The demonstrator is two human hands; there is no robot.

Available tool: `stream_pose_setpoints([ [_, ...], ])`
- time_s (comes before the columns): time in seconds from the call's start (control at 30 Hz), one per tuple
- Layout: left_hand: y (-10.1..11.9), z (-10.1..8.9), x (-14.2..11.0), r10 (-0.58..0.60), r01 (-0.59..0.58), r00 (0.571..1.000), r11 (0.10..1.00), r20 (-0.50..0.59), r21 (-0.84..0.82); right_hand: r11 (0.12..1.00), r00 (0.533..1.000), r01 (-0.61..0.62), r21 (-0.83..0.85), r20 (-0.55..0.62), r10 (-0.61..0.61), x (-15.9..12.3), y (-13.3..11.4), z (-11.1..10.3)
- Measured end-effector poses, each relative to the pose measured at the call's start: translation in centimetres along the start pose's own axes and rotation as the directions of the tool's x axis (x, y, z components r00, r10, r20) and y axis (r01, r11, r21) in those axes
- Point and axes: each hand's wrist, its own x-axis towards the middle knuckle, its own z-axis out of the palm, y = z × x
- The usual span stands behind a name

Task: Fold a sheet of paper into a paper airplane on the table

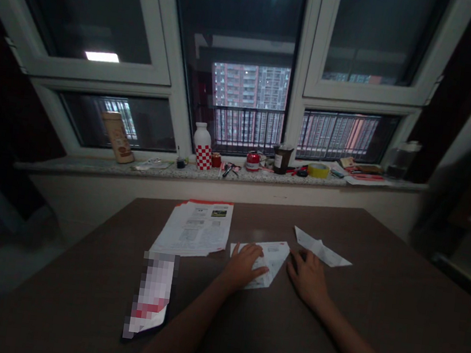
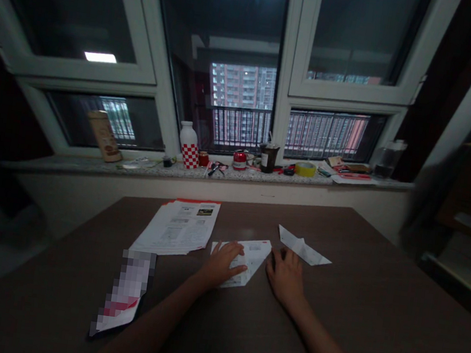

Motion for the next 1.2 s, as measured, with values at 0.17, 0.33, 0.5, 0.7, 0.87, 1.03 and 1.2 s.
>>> stream_pose_setpoints([
  [0.17,0.1,0.0,0.1,0.005,-0.005,1.000,1.000,-0.012,-0.007,0.978,0.985,0.173,0.118,-0.025,-0.171,-0.3,-0.5,-0.7],
  [0.33,0.2,-0.3,0.1,0.025,-0.025,0.999,1.000,-0.048,-0.006,0.886,0.903,0.409,0.221,0.044,-0.427,-0.9,-1.3,-1.7],
  [0.5,0.3,-0.8,0.1,0.013,-0.013,0.999,1.000,-0.046,0.001,0.860,0.879,0.438,0.262,0.076,-0.471,-1.2,-1.7,-2.0],
  [0.7,0.3,-2.1,-0.1,0.025,-0.023,0.998,0.999,0.061,-0.034,0.878,0.897,0.388,0.280,0.105,-0.430,-1.5,-2.1,-2.0],
  [0.87,0.5,-2.9,-0.4,0.148,-0.119,0.956,0.985,0.251,-0.128,0.907,0.920,0.331,0.259,0.124,-0.371,-1.6,-2.1,-2.0],
  [1.03,0.7,-3.0,-0.6,0.142,-0.099,0.942,0.983,0.305,-0.153,0.916,0.926,0.313,0.250,0.136,-0.353,-1.3,-1.7,-1.9],
  [1.2,0.6,-3.2,-0.5,0.156,-0.099,0.933,0.978,0.326,-0.183,0.909,0.924,0.317,0.272,0.129,-0.361,-1.3,-1.4,-1.8],
])
